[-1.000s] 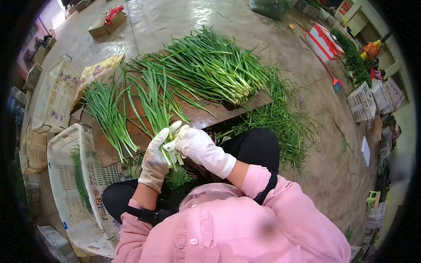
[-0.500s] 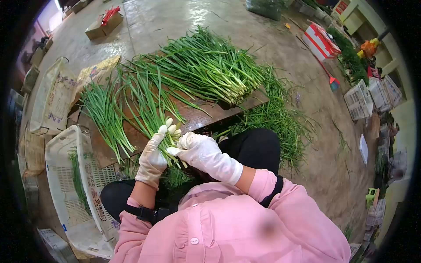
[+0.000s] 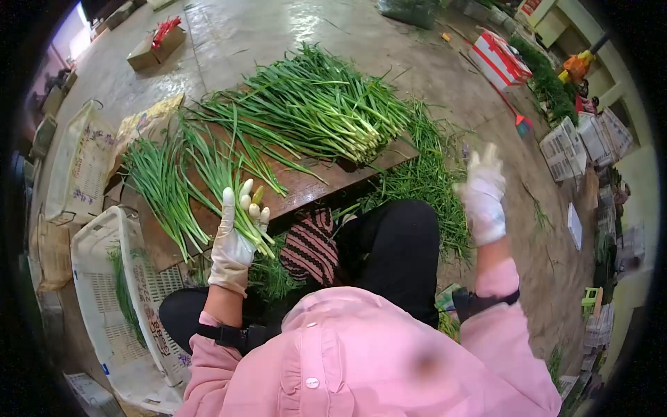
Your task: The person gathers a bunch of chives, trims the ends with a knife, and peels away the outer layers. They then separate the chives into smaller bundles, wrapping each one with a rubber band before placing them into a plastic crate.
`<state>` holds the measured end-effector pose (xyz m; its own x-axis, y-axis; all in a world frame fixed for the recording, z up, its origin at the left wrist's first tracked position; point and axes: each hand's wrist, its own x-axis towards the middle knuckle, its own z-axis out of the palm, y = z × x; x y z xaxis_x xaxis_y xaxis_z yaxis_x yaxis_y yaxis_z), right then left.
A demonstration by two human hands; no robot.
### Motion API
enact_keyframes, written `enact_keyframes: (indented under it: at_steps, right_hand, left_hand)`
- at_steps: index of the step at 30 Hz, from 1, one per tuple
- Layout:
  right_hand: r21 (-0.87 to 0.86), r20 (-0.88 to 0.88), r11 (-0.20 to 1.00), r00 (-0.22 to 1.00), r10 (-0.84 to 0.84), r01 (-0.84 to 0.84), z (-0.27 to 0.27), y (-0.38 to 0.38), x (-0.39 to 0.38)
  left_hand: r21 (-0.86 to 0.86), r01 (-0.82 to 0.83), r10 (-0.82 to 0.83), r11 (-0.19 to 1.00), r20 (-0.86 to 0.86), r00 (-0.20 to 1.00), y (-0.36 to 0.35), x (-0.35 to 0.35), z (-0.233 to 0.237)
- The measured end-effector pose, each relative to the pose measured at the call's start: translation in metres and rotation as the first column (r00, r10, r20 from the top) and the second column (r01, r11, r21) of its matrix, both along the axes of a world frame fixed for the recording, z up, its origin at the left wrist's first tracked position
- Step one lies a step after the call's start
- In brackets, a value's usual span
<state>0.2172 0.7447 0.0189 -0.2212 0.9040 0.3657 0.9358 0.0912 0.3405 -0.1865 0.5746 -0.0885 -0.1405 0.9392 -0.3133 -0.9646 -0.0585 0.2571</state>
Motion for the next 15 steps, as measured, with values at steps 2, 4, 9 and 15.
enact_keyframes:
  at_steps: [2, 4, 9, 15]
  right_hand:
    - [0.025, -0.013, 0.998, 0.998, 0.055, -0.055, -0.020, 0.009, 0.009]
    - [0.017, -0.136, 0.973, 0.964, 0.228, -0.228, -0.003, -0.004, -0.028]
    - [-0.324, -0.675, 0.539, 0.589, 0.444, -0.777, -0.001, -0.057, -0.174]
    - [-0.592, -0.772, 0.188, 0.619, 0.146, -0.783, -0.061, -0.069, -0.248]
  left_hand:
    - [0.049, 0.003, -0.002, 0.999, -0.029, 1.000, 0.001, 0.001, -0.002]
    - [0.107, 0.023, -0.006, 0.994, -0.158, 0.987, -0.003, 0.003, -0.005]
    - [0.014, 0.025, -0.023, 1.000, -0.150, 0.988, 0.002, 0.006, -0.004]
    - [-0.006, 0.074, -0.074, 0.997, -0.159, 0.984, 0.000, 0.006, 0.002]
